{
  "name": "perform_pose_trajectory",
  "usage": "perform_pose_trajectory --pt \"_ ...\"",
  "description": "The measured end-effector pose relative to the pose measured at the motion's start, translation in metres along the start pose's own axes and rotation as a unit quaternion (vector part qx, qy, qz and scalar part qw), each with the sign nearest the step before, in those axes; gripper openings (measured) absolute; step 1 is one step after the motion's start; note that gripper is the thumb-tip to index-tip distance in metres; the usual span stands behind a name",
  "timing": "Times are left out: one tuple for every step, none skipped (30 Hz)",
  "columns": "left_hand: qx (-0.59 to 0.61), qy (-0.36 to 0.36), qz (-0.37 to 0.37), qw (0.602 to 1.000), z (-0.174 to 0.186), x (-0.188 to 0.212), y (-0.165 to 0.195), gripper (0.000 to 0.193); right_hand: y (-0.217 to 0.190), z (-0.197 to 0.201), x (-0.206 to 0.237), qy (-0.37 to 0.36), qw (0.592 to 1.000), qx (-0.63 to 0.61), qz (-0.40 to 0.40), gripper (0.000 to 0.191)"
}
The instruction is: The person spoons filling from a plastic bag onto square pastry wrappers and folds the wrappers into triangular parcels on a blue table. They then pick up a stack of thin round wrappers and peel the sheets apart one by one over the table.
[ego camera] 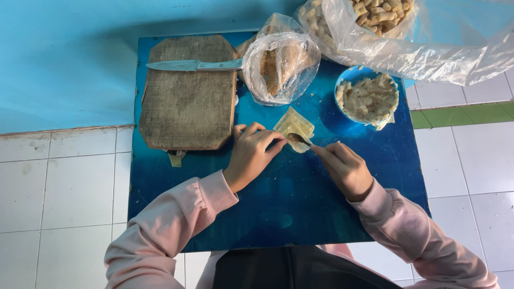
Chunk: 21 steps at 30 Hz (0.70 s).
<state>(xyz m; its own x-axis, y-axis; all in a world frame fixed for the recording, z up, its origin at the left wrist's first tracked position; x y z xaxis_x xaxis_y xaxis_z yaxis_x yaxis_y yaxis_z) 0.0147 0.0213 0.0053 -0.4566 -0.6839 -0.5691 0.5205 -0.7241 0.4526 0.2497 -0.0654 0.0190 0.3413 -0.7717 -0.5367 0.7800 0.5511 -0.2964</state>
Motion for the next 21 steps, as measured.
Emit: perform_pose_trajectory --pt "0.001 0.0 0.001 1.0 0.0 0.0 0.0 0.014 0.0 0.001 -0.001 -0.005 1.0 0.008 0.015 0.037" --pt "0.003 -0.001 0.002 1.0 0.001 0.0 0.0 0.014 0.0 0.002 0.0 -0.019 0.998 0.033 0.046 0.04" --pt "0.006 -0.002 0.004 1.0 0.001 0.0 0.0 0.013 0.0 0.004 0.0 -0.034 0.995 0.059 0.076 0.044" --pt "0.005 -0.005 0.006 1.0 0.001 0.0 0.0 0.013 -0.001 0.004 0.0 -0.048 0.99 0.084 0.107 0.047" --pt "0.005 -0.008 0.008 1.0 0.001 -0.001 0.0 0.013 0.0 0.004 0.001 -0.045 0.986 0.101 0.128 0.048" --pt "0.005 -0.012 0.011 1.0 0.002 0.0 0.0 0.012 0.0 0.003 0.001 -0.042 0.981 0.118 0.149 0.049" --pt "0.004 -0.013 0.01 1.0 0.002 0.0 0.0 0.012 0.0 0.002 0.002 -0.04 0.975 0.135 0.171 0.05" --pt "0.003 -0.014 0.01 1.0 0.002 0.001 0.0 0.013 0.0 0.0 0.003 -0.033 0.969 0.153 0.189 0.049" --pt "0.002 -0.015 0.01 1.0 0.002 0.001 0.0 0.013 0.001 -0.001 0.004 -0.026 0.963 0.17 0.208 0.048" --pt "0.002 -0.013 0.007 1.0 0.002 0.002 0.0 0.013 0.001 -0.003 0.005 -0.019 0.956 0.188 0.227 0.047" --pt "0.002 -0.012 0.004 1.0 0.002 0.002 0.0 0.013 0.002 -0.005 0.006 -0.017 0.953 0.196 0.23 0.047" --pt "0.002 -0.01 0.0 1.0 0.002 0.003 0.0 0.013 0.003 -0.006 0.007 -0.015 0.95 0.204 0.234 0.046" --pt "0.002 -0.014 -0.002 1.0 0.003 0.004 0.0 0.013 0.004 -0.006 0.009 -0.013 0.948 0.213 0.237 0.046" --pt "0.002 -0.018 -0.005 1.0 0.003 0.005 0.0 0.012 0.005 -0.006 0.01 -0.016 0.952 0.203 0.227 0.047" --pt "0.001 -0.021 -0.008 1.0 0.003 0.005 0.0 0.013 0.007 -0.005 0.011 -0.018 0.956 0.194 0.217 0.048" --pt "0.001 -0.022 -0.007 1.0 0.003 0.005 0.001 0.012 0.008 -0.005 0.012 -0.02 0.96 0.185 0.208 0.049" --pt "0.001 -0.022 -0.007 1.0 0.003 0.005 0.0 0.012 0.009 -0.006 0.012 -0.018 0.958 0.19 0.214 0.048" --pt "0.001 -0.023 -0.007 1.0 0.003 0.005 0.0 0.012 0.01 -0.006 0.011 -0.016 0.955 0.195 0.221 0.047" --pt "0.003 -0.022 -0.007 1.0 0.003 0.005 0.0 0.012 0.01 -0.007 0.011 -0.014 0.953 0.2 0.227 0.046" --pt "0.004 -0.021 -0.007 1.0 0.003 0.005 0.0 0.013 0.01 -0.006 0.011 -0.015 0.952 0.202 0.227 0.046" --pt "0.006 -0.02 -0.007 1.0 0.003 0.005 0.0 0.013 0.009 -0.006 0.01 -0.016 0.952 0.205 0.228 0.046"
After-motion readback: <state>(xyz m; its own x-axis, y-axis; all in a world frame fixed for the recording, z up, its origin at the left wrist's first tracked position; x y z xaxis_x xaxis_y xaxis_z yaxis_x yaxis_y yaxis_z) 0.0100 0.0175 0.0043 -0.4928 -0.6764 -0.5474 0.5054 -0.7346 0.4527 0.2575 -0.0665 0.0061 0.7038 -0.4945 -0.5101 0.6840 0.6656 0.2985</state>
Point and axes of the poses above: each hand's wrist, its own x-axis away from the middle knuckle, its own z-axis out of the back of the hand, y = z × x, the point moved 1 cm from there along -x, towards the middle knuckle, and after that the axes turned 3 degrees about z, right-handed, at the moved point
